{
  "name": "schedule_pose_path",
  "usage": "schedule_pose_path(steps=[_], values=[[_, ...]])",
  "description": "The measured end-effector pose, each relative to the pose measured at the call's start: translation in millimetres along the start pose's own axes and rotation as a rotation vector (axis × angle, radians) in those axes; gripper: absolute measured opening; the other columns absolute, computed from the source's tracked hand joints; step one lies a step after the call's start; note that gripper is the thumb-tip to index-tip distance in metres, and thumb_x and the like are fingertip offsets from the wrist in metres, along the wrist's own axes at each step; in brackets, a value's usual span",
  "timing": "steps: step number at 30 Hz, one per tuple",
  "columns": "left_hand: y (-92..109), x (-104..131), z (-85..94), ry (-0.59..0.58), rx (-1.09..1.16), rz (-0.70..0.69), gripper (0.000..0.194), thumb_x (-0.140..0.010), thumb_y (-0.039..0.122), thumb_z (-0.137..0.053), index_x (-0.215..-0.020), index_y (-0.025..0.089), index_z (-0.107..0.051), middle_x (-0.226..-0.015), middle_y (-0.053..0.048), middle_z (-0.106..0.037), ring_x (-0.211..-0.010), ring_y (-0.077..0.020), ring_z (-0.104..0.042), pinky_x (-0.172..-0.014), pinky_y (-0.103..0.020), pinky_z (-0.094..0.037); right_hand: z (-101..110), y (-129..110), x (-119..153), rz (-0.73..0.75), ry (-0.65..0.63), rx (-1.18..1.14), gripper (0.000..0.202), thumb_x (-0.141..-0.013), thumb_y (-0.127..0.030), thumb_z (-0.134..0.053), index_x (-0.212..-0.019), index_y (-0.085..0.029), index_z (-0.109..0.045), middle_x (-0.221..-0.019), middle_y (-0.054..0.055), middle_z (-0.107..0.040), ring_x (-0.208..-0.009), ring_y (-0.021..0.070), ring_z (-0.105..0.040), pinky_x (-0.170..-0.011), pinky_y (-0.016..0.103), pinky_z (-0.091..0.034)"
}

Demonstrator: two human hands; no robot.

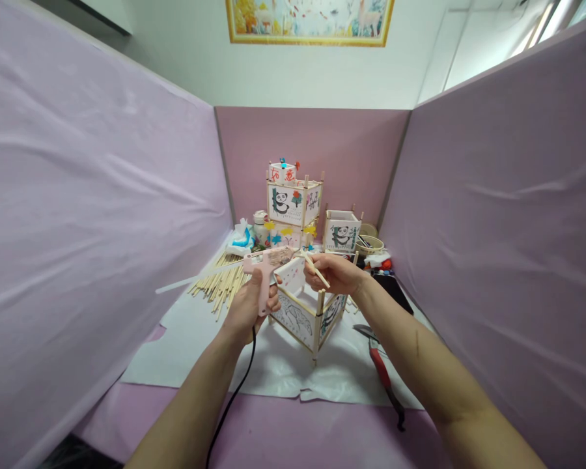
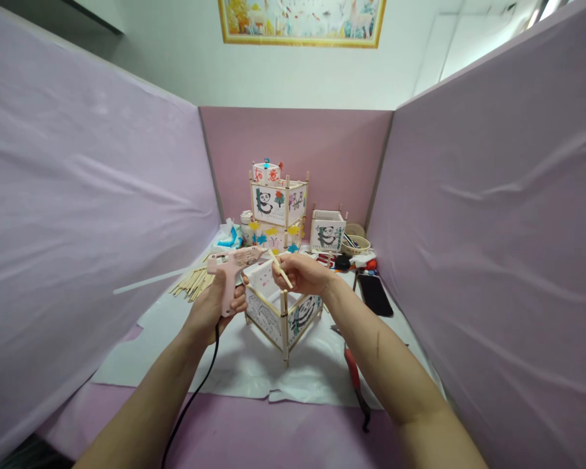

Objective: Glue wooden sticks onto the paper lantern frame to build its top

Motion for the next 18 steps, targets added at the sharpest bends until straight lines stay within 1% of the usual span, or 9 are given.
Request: schedule_pose_path(steps=[4,8,11,15,18], values=[[-1,0,4.3,0.012,-0.011,0.005,0.064,-0.071,0.068,-0.076,-0.089,0.008,-0.066,-0.061,0.004,-0.046,-0.047,-0.0025,-0.04,-0.047,-0.016,-0.035,-1,-3,0,0.02,0.002,0.002,0.014,-0.076,-0.024,-0.06,-0.067,-0.019,-0.049,-0.052,-0.006,-0.041,-0.046,0.0076,-0.03,-0.044,0.021,-0.023],[0,6,5.3,-0.024,0.014,0.001,0.062,-0.075,0.067,-0.074,-0.091,0.008,-0.065,-0.061,0.005,-0.045,-0.047,-0.0028,-0.039,-0.048,-0.016,-0.035,10,-8,-3,0.074,0.105,-0.045,0.016,-0.077,-0.021,-0.06,-0.069,-0.02,-0.046,-0.056,-0.007,-0.036,-0.046,0.0069,-0.024,-0.044,0.019,-0.02],[1,14,3.1,-0.06,0.027,0.007,0.061,-0.074,0.067,-0.074,-0.09,0.009,-0.065,-0.061,0.004,-0.046,-0.046,-0.0026,-0.037,-0.046,-0.016,-0.034,20,-11,-7,0.12,0.185,-0.105,0.018,-0.077,-0.019,-0.061,-0.069,-0.02,-0.045,-0.057,-0.007,-0.036,-0.047,0.0066,-0.023,-0.043,0.018,-0.021],[-2,22,-1.5,-0.095,0.011,0.043,0.061,-0.072,0.067,-0.076,-0.087,0.009,-0.065,-0.061,0.004,-0.047,-0.045,-0.0021,-0.037,-0.046,-0.017,-0.033,26,-10,-11,0.134,0.238,-0.139,0.017,-0.079,-0.018,-0.061,-0.069,-0.019,-0.046,-0.056,-0.008,-0.035,-0.047,0.0062,-0.023,-0.044,0.017,-0.022],[-8,25,-2.3,-0.093,-0.006,0.073,0.061,-0.072,0.067,-0.076,-0.085,0.009,-0.064,-0.061,0.004,-0.048,-0.044,-0.0022,-0.038,-0.047,-0.018,-0.032,27,-10,-12,0.133,0.274,-0.137,0.017,-0.079,-0.016,-0.062,-0.07,-0.018,-0.048,-0.057,-0.008,-0.037,-0.047,0.005,-0.022,-0.044,0.016,-0.023]])
Point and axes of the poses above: each hand's wrist, its own x-axis away from the middle knuckle, its own z-axis out of the back of the hand, y = z × x, the point moved 8 cm from there along -x, towards the middle knuckle
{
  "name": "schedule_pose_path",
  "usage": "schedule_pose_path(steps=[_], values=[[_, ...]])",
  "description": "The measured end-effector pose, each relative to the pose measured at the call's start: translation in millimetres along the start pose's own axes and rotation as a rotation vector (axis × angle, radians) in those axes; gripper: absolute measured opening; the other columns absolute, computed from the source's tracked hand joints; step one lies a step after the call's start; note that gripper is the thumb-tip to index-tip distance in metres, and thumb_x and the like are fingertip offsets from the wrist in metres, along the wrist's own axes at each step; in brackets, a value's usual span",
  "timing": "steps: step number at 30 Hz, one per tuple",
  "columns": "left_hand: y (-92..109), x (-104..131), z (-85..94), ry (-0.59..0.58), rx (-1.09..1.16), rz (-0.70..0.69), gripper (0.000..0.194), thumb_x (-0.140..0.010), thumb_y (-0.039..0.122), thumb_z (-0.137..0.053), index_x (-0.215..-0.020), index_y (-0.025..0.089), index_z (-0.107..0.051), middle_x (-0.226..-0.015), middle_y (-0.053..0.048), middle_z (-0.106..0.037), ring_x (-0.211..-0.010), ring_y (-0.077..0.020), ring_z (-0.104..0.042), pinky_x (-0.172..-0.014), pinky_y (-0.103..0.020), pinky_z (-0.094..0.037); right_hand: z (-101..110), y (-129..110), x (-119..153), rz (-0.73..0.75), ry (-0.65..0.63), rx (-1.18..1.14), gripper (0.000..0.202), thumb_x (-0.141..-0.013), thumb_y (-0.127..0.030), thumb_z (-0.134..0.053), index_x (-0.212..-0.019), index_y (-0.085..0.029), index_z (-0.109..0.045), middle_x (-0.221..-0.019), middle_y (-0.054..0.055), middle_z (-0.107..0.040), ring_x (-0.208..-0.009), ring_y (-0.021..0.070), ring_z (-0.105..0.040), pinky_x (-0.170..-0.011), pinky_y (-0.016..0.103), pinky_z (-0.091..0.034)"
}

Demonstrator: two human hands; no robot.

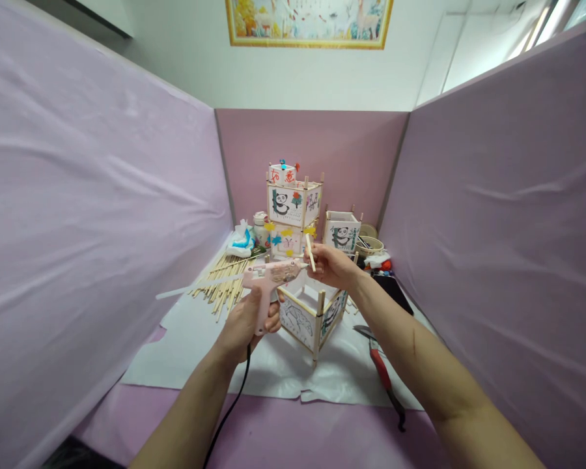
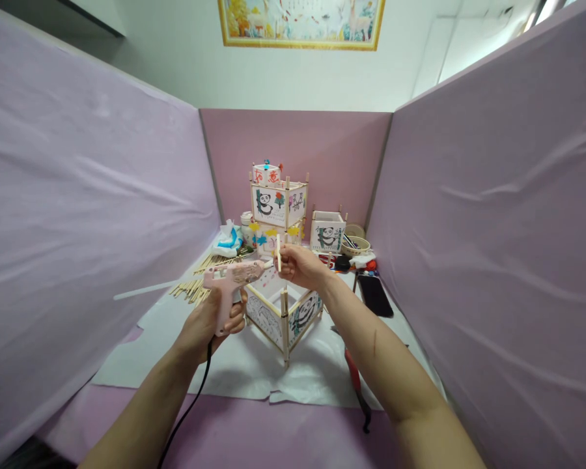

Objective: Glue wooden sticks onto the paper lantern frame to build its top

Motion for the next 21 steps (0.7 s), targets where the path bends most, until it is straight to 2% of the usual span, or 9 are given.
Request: schedule_pose_path(steps=[5,21], values=[[-7.2,1.2,0.0,0.007,-0.017,0.033,0.063,-0.07,0.069,-0.076,-0.084,0.009,-0.064,-0.061,0.004,-0.048,-0.044,-0.0024,-0.039,-0.048,-0.019,-0.032,-2.2,0.1,-0.2,-0.001,-0.005,-0.017,0.013,-0.08,-0.015,-0.063,-0.073,-0.017,-0.051,-0.06,-0.008,-0.039,-0.046,0.0042,-0.023,-0.044,0.016,-0.023],[-7.7,0.8,0.0,-0.005,-0.04,0.04,0.063,-0.073,0.071,-0.073,-0.084,0.009,-0.064,-0.061,0.004,-0.048,-0.045,-0.0025,-0.038,-0.048,-0.02,-0.032,-3.5,2.1,-0.9,0.002,-0.042,-0.009,0.019,-0.081,-0.015,-0.063,-0.067,-0.016,-0.05,-0.059,-0.007,-0.036,-0.048,0.0051,-0.022,-0.045,0.015,-0.024]])
Point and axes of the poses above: each hand's wrist, its own x-axis away from the middle knuckle, its own z-axis out of the back of the hand, y = z × x, the point moved 8 cm from there along -x, towards the middle knuckle
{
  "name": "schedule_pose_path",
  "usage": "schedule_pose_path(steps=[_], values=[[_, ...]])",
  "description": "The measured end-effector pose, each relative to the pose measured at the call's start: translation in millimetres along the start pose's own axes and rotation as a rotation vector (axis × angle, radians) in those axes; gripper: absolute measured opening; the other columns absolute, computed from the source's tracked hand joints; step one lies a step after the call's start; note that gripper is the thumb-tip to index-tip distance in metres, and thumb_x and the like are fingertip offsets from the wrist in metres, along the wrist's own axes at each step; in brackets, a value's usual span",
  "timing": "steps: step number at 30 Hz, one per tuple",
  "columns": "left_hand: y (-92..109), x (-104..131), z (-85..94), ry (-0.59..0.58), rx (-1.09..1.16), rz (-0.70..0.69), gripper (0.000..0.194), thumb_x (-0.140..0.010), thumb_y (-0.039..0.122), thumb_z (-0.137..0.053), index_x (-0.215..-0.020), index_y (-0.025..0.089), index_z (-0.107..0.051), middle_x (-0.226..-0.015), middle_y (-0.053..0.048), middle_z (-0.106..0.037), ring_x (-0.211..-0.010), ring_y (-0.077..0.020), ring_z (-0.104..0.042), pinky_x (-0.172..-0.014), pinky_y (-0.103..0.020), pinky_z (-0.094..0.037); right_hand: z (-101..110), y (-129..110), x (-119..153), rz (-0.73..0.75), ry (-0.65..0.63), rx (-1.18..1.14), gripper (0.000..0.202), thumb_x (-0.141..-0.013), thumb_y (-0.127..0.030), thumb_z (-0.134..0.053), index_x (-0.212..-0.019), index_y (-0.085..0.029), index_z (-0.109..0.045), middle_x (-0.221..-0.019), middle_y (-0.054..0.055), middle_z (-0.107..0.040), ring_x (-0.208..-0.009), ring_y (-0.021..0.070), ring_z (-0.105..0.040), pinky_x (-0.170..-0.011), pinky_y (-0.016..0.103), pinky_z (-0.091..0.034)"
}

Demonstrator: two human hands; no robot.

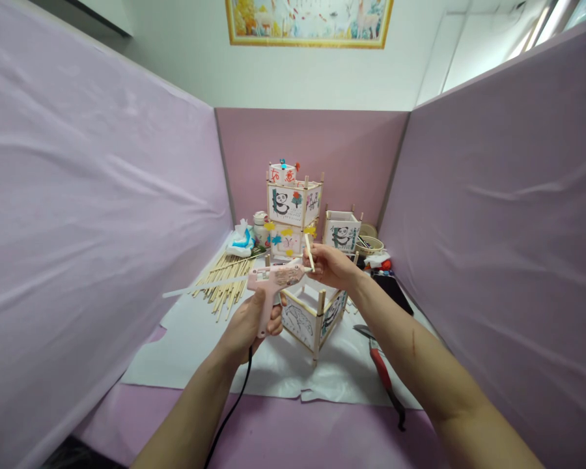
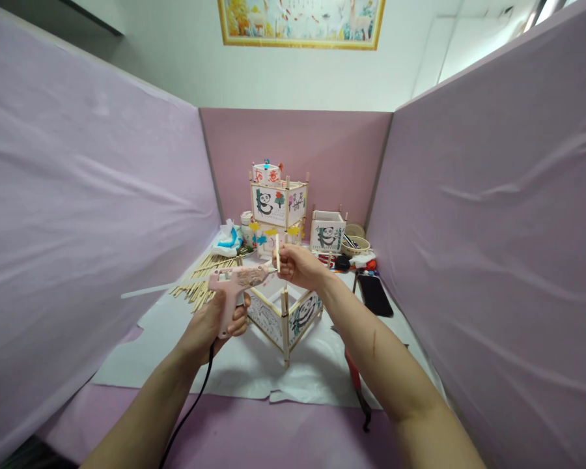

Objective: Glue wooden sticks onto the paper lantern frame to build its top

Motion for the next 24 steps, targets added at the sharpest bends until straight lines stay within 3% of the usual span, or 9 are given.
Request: schedule_pose_path(steps=[12,24], values=[[-0.2,1.1,0.6,-0.003,-0.011,0.013,0.066,-0.07,0.072,-0.075,-0.084,0.008,-0.065,-0.061,0.004,-0.048,-0.044,-0.002,-0.038,-0.048,-0.019,-0.031,3.9,1.3,0.0,0.017,0.0,0.032,0.015,-0.082,-0.017,-0.062,-0.073,-0.018,-0.05,-0.06,-0.007,-0.037,-0.049,0.0065,-0.024,-0.047,0.017,-0.029],[2.0,2.0,0.9,-0.012,-0.03,0.012,0.065,-0.072,0.071,-0.073,-0.086,0.008,-0.065,-0.062,0.003,-0.048,-0.045,-0.0027,-0.039,-0.049,-0.02,-0.03,1.0,-2.0,0.6,0.041,0.005,0.028,0.015,-0.081,-0.016,-0.063,-0.072,-0.017,-0.051,-0.06,-0.007,-0.038,-0.049,0.0055,-0.022,-0.046,0.015,-0.025]])
Point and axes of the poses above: each hand's wrist, its own x-axis away from the middle knuckle, its own z-axis out of the back of the hand, y = z × x, the point moved 8 cm from there along -x, towards the middle knuckle
